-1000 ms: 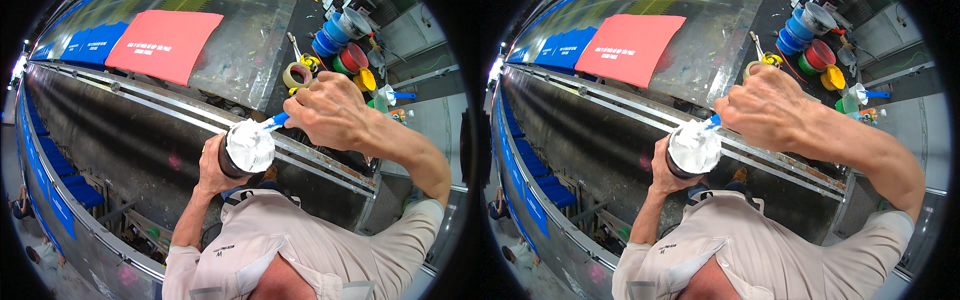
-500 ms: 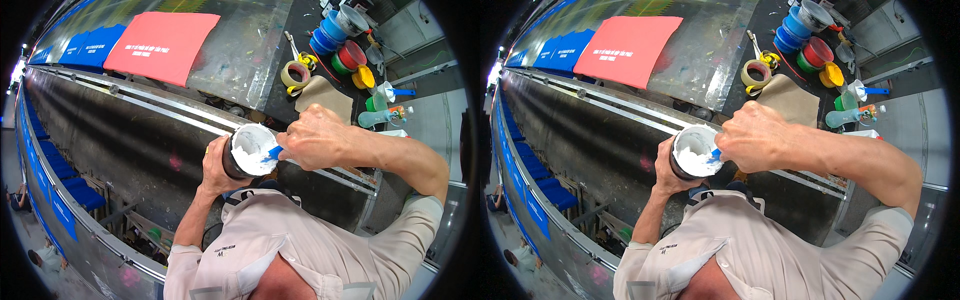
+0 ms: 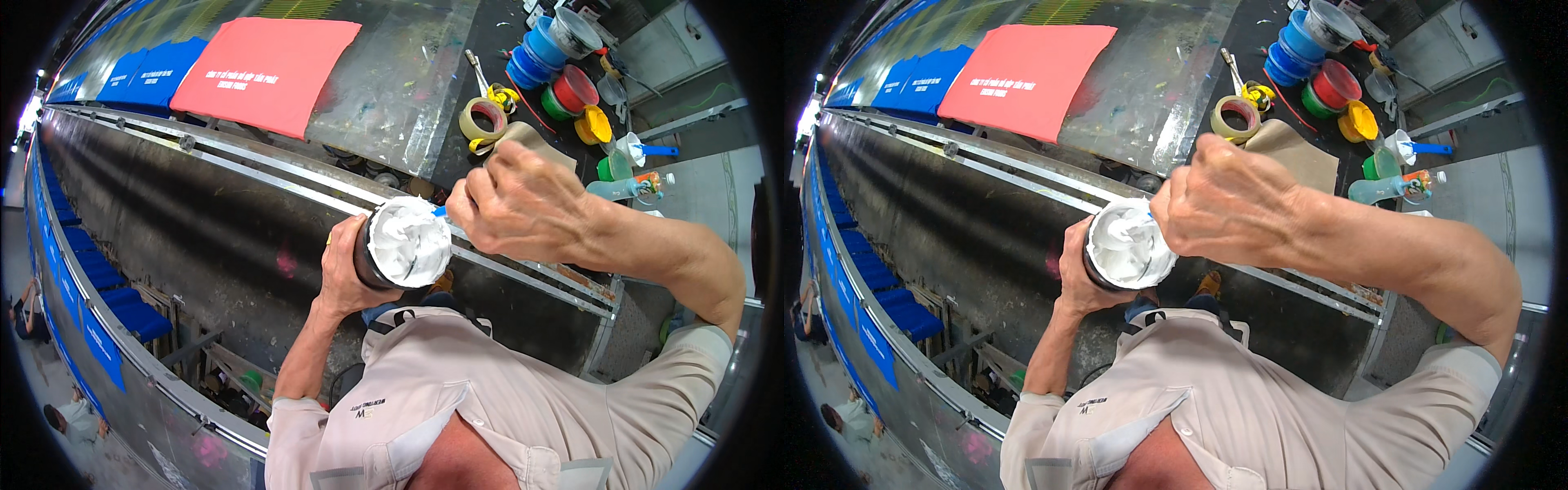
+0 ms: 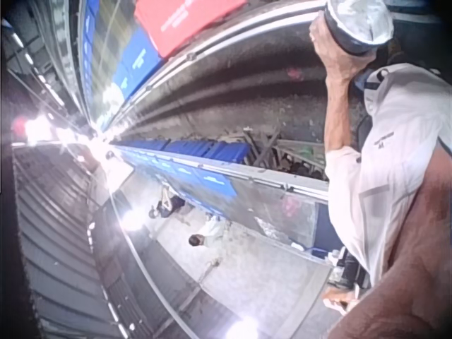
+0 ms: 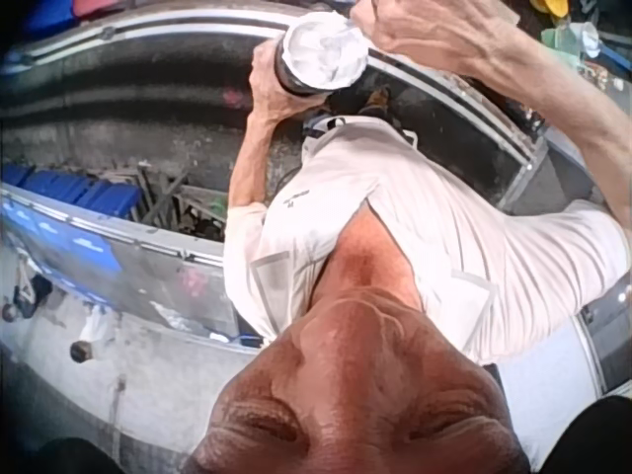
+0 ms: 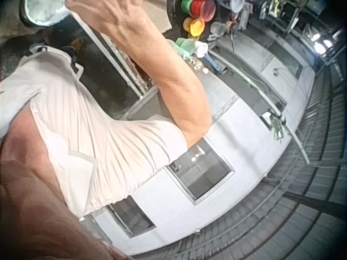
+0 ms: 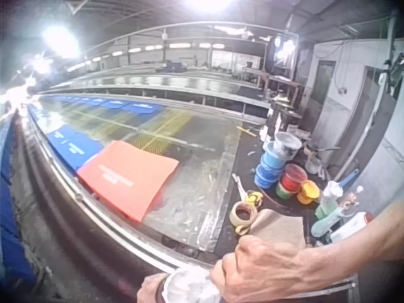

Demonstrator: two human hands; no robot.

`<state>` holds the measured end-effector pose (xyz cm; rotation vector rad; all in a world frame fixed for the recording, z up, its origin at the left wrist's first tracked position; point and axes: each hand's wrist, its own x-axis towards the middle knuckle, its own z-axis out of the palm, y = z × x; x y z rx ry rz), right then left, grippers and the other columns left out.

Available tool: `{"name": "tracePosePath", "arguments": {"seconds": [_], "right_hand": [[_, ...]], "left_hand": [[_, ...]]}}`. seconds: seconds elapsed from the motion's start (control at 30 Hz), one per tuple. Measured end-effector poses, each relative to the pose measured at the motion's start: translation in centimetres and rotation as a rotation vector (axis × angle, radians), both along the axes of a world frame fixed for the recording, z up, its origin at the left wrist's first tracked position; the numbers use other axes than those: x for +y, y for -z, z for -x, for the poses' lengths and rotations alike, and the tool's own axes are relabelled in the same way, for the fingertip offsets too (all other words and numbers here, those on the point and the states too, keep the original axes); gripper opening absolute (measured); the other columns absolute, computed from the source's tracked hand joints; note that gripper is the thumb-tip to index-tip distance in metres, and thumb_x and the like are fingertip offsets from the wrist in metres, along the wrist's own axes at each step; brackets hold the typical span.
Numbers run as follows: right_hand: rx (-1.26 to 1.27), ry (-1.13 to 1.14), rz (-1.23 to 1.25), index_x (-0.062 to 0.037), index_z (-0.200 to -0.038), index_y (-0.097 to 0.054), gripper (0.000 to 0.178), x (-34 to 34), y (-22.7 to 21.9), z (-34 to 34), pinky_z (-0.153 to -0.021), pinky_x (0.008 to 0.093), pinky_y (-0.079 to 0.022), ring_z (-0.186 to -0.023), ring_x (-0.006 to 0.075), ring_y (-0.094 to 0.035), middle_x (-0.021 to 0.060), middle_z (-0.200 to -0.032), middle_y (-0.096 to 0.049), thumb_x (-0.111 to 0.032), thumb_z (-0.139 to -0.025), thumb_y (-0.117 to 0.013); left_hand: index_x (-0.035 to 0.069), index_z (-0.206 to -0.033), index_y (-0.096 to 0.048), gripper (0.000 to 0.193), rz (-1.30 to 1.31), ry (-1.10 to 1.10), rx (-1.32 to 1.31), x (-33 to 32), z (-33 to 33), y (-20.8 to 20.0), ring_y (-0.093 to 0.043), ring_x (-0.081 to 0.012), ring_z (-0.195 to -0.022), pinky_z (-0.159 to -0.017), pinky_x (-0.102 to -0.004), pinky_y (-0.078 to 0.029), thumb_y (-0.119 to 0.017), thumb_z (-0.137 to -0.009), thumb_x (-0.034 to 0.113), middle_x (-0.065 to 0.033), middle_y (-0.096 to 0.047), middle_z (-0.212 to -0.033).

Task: The person stirs a white paste in a black container using a blue spatula. They scrape the sides and bottom to blend the contents, then place the container on the table and walk away.

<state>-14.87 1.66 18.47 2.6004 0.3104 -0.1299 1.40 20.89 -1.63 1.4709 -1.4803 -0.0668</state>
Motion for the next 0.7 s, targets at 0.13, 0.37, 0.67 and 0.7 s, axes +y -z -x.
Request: {"name": "tracePosePath", "arguments": {"seconds": [0.13, 0.37, 0.67, 0.7], "right_hand": [[0.257, 0.231, -0.418, -0.0017, -0.098, -0.07, 0.024, -0.2, 0.9, 0.4, -0.063, 0.0402, -0.055, -0.064, 0.0269, -0.072, 0.0133, -0.072, -0.071, -0.024, -0.09, -0.067], [0.402, 0.527, -0.637, -0.0028, -0.087, -0.074, 0.024, 1.0, 0.1, -0.2, -0.061, 0.0463, -0.056, -0.072, 0.0367, -0.073, 0.0195, -0.074, -0.071, -0.026, -0.086, -0.07], [-0.08, 0.084, -0.223, -0.0031, -0.081, -0.07, 0.019, -1.4, -1.3, 0.1, -0.058, 0.0407, -0.051, -0.056, 0.0248, -0.067, 0.0082, -0.062, -0.066, -0.022, -0.081, -0.073], [-0.047, 0.056, -0.138, -0.002, -0.083, -0.07, 0.019, -1.0, -1.3, 0.1, -0.058, 0.039, -0.05, -0.056, 0.0231, -0.067, 0.0078, -0.062, -0.065, -0.021, -0.079, -0.072]], "left_hand": [[-0.002, -0.143, -0.041, 0.112, 0.052, -0.023, -0.062, 0.2, 0.2, 0.2, -0.06, -0.0423, -0.114, -0.097, -0.0508, -0.051, -0.097, -0.051, 0.026, -0.0231, -0.058, -0.126], [-0.003, -0.143, -0.04, 0.111, 0.033, -0.022, -0.004, -0.1, 0.8, 1.0, -0.06, -0.0425, -0.113, -0.095, -0.0505, -0.052, -0.097, -0.052, 0.026, -0.0237, -0.058, -0.127], [-0.003, -0.143, -0.04, 0.112, -0.043, -0.024, 0.067, 0.5, 0.9, 0.2, -0.06, -0.0417, -0.115, -0.098, -0.0497, -0.052, -0.098, -0.052, 0.025, -0.0233, -0.058, -0.127], [-0.003, -0.143, -0.04, 0.111, -0.046, -0.019, 0.086, 0.5, 1.0, 0.1, -0.06, -0.0417, -0.115, -0.098, -0.0496, -0.052, -0.098, -0.053, 0.025, -0.0233, -0.058, -0.128]]}}
